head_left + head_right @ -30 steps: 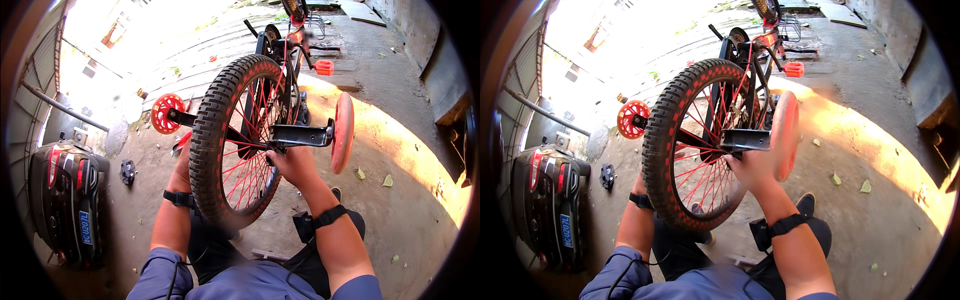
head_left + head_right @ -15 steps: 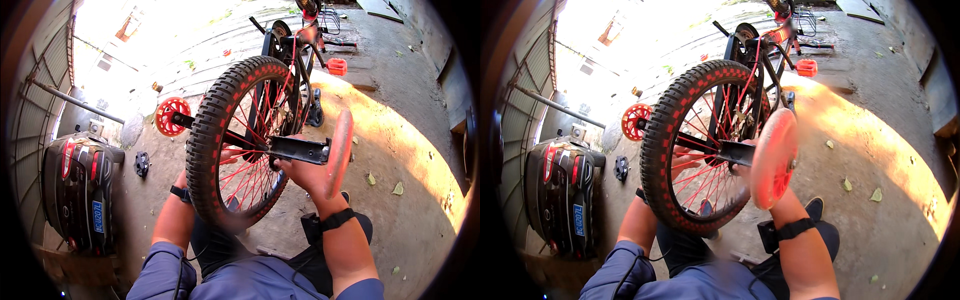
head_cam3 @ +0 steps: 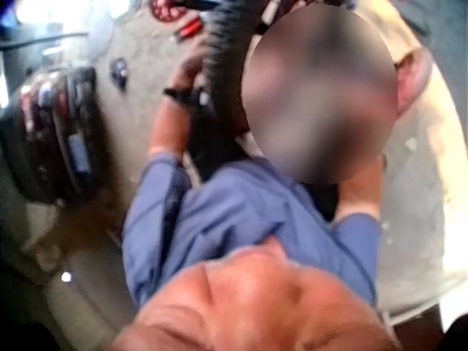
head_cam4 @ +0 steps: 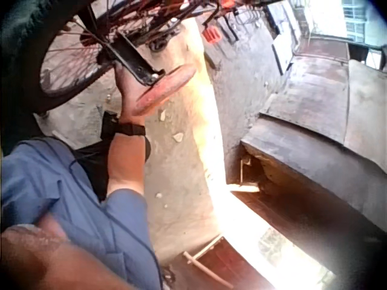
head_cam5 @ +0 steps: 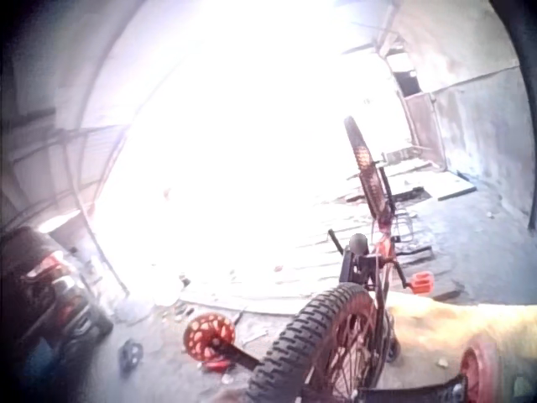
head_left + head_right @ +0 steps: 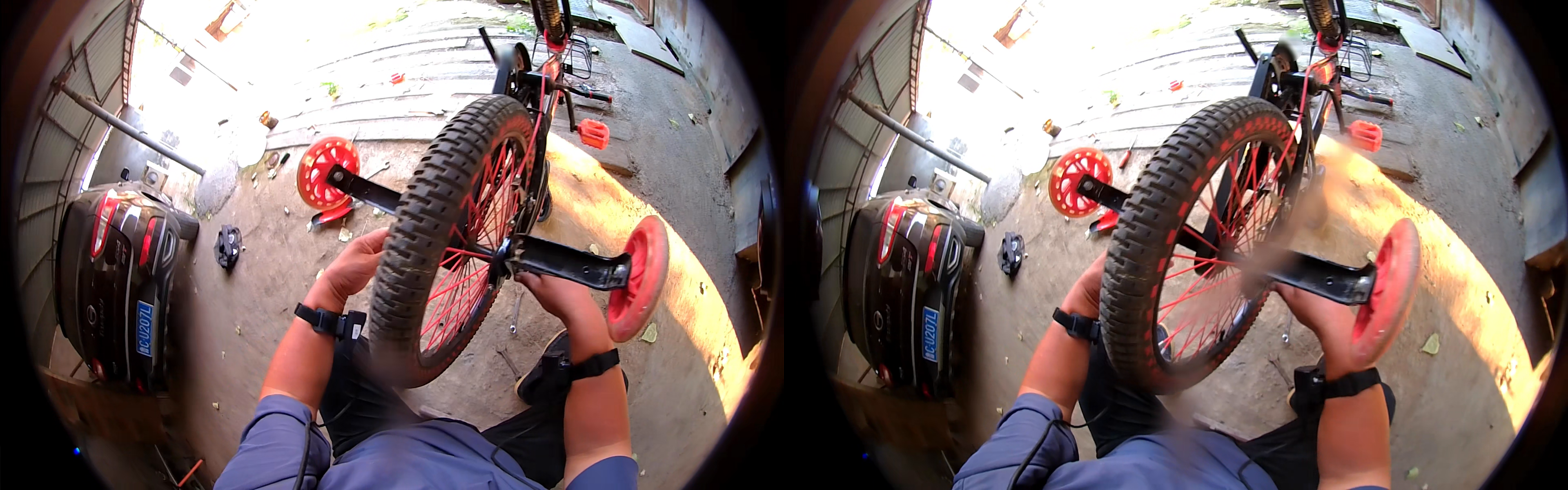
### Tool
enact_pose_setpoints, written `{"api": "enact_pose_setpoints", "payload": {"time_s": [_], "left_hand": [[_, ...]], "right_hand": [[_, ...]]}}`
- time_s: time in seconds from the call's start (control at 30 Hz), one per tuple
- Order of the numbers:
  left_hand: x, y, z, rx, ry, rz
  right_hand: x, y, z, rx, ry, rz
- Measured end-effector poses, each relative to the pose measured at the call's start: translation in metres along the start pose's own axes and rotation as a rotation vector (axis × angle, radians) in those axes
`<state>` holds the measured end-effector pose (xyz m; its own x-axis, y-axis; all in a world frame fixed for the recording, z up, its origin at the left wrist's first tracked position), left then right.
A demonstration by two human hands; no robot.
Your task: The person attaches training wheels to the rear wheel of a bicycle using a screwdriver and wrench, then installs a red pedal onto the crank arm using a wrench. The bicycle is positioned upside down on a paved outdoor area.
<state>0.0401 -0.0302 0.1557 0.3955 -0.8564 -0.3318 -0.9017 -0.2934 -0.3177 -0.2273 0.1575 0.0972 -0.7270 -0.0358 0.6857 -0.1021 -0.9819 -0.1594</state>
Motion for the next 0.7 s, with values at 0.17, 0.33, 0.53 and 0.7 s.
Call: {"api": "enact_pose_setpoints", "payload": {"time_s": [0.17, 0.33, 0.53, 0.7], "left_hand": [[0.071, -0.032, 0.032, 0.097, 0.305, -0.100], [0.103, -0.054, 0.014, 0.301, 0.510, -0.152], [0.153, -0.044, 0.047, 0.423, 0.991, -0.047], [0.153, -0.003, 0.101, 0.480, 1.247, 0.179]], "right_hand": [[0.003, -0.002, 0.005, 0.074, -0.033, 0.014], [0.002, -0.011, -0.010, -0.131, 0.035, 0.003], [-0.011, -0.021, -0.014, -0.189, 0.487, -0.062], [-0.024, -0.058, -0.015, -0.071, 0.953, -0.113]]}}
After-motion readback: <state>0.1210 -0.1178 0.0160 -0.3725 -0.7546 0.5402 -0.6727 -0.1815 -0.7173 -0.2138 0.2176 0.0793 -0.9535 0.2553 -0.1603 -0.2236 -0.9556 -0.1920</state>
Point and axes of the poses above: each hand's wrist, its own y-axis towards the middle knuckle, its own x-axis out of the back of the hand, z = x × y, the point moved 4 cm from there along y, towards the middle knuckle, and after that the axes turned 14 degrees about z, right-handed, at the moved point
